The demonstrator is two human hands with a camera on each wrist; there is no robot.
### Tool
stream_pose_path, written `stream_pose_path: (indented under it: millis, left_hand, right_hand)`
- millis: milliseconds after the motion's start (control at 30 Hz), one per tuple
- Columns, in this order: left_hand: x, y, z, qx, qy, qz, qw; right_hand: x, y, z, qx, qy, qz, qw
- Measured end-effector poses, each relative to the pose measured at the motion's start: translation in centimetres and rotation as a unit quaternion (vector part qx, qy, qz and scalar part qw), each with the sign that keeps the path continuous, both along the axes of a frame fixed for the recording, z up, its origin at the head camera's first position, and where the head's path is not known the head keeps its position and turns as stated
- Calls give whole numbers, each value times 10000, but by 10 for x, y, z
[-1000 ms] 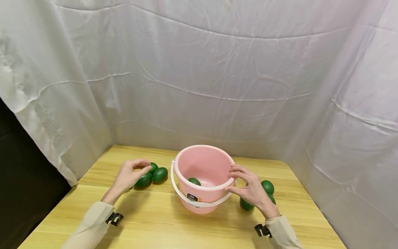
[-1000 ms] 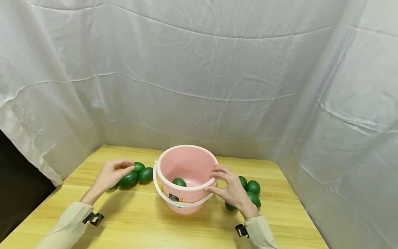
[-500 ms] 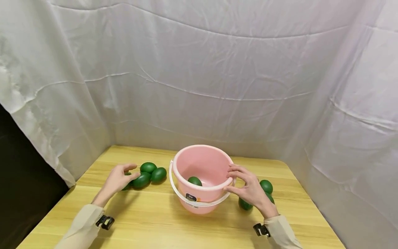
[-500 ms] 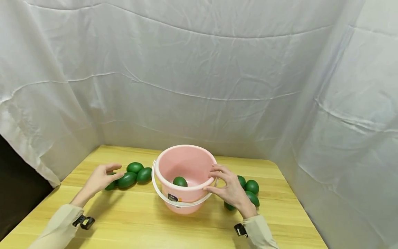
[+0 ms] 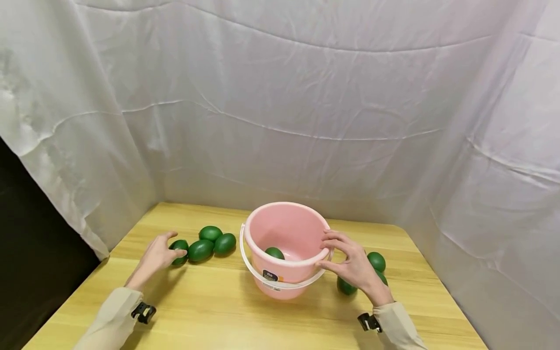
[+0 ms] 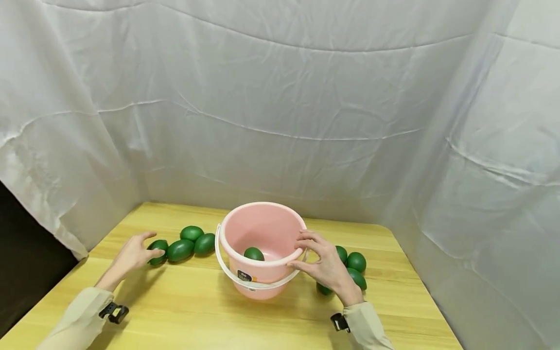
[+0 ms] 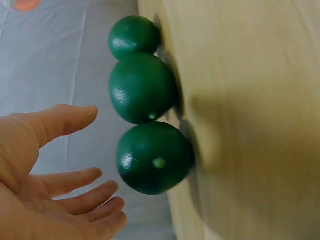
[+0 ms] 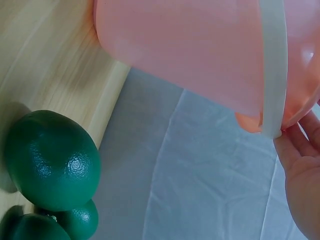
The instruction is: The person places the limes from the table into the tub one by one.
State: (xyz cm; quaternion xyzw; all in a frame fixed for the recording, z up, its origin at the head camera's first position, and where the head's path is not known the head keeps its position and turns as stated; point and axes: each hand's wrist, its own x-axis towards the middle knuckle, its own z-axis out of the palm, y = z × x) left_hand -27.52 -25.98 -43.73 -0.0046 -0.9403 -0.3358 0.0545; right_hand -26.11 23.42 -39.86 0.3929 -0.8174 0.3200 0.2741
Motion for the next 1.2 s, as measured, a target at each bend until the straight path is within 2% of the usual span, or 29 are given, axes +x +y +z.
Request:
stream_pose_path:
  millis: [167,367,633,900,1200]
  left_hand:
    - [-1,-4,-4,-6,-172,25,9998]
    - [-4,-9,-8,-100,-167,59,9998]
    - [-5,-11,-16,151,-321,134,9993]
    - [-8,-8,-19,202,-220,16,9996]
    - [-12,-8,-25,20,-149,-13,9999]
  right_hand:
    - [0,1,2,6,-28,-15,10000]
    - [-1,-1,3,1,-69,15,10000]
    - [0,-1,3,30,-79,7,10000]
    - [2,1,2,3,-82,-68,9999]
    - [0,1,-3,-62,81,53,9999]
